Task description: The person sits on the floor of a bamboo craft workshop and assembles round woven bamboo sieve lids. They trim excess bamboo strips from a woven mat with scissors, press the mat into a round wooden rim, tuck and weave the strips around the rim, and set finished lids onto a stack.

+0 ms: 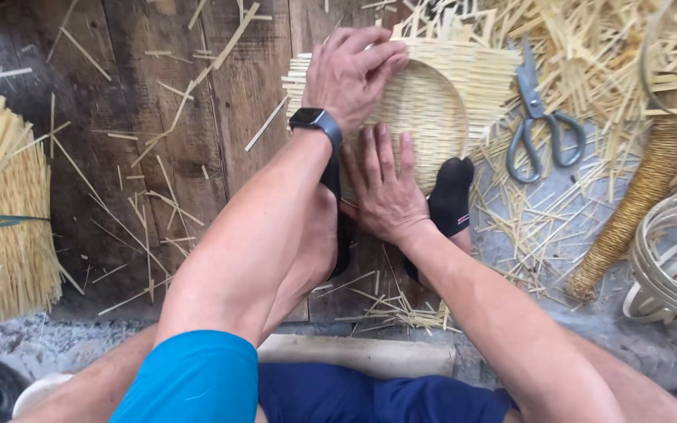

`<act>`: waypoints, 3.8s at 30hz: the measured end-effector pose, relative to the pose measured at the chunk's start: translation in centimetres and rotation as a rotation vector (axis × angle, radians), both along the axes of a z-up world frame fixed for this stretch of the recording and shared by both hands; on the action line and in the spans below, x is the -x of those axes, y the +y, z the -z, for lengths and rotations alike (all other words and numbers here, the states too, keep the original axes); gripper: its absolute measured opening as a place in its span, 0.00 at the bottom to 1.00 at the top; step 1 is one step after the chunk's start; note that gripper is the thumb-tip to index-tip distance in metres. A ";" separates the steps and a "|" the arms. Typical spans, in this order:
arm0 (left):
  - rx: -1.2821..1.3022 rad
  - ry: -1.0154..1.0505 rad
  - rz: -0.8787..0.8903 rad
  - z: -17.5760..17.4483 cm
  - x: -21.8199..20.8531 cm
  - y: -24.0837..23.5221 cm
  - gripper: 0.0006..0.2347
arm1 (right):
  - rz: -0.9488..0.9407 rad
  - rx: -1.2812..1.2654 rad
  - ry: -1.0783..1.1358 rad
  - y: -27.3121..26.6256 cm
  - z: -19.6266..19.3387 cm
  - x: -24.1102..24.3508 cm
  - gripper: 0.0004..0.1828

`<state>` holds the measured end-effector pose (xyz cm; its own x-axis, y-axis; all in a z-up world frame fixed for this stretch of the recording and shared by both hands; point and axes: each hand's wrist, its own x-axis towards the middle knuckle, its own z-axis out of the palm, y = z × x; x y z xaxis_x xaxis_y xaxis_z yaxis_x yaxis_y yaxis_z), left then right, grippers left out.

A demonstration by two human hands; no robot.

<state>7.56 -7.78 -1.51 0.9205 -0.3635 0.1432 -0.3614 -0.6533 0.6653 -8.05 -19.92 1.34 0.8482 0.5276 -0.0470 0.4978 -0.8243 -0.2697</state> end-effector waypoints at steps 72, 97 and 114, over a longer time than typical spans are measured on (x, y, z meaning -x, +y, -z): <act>-0.499 0.365 0.120 -8.4 13.7 -0.6 0.25 | 0.799 -0.057 0.224 -26.1 7.8 3.0 0.37; -0.273 0.133 0.133 -3.7 10.1 -5.0 0.50 | 0.762 -0.094 0.304 -21.6 1.2 2.4 0.36; -0.130 0.195 0.037 -2.1 11.2 -4.6 0.52 | 0.413 0.377 0.131 -20.8 2.4 -4.8 0.31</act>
